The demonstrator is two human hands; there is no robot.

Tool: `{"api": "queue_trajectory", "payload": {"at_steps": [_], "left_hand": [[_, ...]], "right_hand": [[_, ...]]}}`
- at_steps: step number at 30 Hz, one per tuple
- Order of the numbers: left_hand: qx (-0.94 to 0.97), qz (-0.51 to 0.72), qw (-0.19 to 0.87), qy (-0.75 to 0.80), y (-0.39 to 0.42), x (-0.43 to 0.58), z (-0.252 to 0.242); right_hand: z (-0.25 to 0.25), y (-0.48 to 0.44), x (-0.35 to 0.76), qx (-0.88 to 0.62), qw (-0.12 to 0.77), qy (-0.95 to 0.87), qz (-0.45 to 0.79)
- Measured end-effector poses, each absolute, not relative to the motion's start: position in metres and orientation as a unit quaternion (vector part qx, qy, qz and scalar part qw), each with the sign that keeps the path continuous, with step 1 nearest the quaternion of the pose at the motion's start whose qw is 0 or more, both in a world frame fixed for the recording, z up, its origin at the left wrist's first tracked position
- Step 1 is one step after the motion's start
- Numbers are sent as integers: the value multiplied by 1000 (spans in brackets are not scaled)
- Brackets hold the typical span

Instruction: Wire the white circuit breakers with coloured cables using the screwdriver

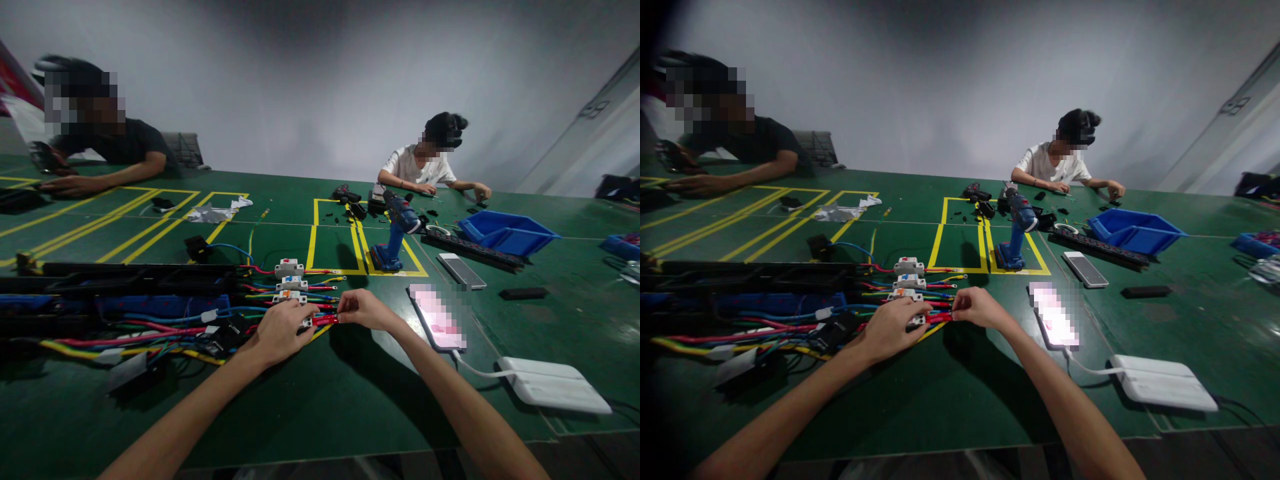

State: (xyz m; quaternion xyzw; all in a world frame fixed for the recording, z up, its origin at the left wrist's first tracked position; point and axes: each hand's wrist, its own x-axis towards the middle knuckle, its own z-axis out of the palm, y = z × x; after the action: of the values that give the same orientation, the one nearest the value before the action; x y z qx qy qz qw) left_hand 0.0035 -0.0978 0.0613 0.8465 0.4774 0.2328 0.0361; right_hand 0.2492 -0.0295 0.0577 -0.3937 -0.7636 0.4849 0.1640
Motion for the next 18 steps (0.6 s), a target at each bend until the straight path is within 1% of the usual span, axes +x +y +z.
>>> {"api": "queue_trajectory", "payload": {"at_steps": [3,10,14,18], "left_hand": [[839,229,42,491,-98,1,61],[807,264,79,522,-97,0,57],[808,298,94,499,-99,3,51],[810,317,81,487,-99,3,45]], "right_hand": [[61,-30,250,-391,157,-772,476],[68,-32,252,-389,148,-781,465],[65,-32,250,-389,153,-783,460],[67,-33,249,-388,148,-786,457]]}}
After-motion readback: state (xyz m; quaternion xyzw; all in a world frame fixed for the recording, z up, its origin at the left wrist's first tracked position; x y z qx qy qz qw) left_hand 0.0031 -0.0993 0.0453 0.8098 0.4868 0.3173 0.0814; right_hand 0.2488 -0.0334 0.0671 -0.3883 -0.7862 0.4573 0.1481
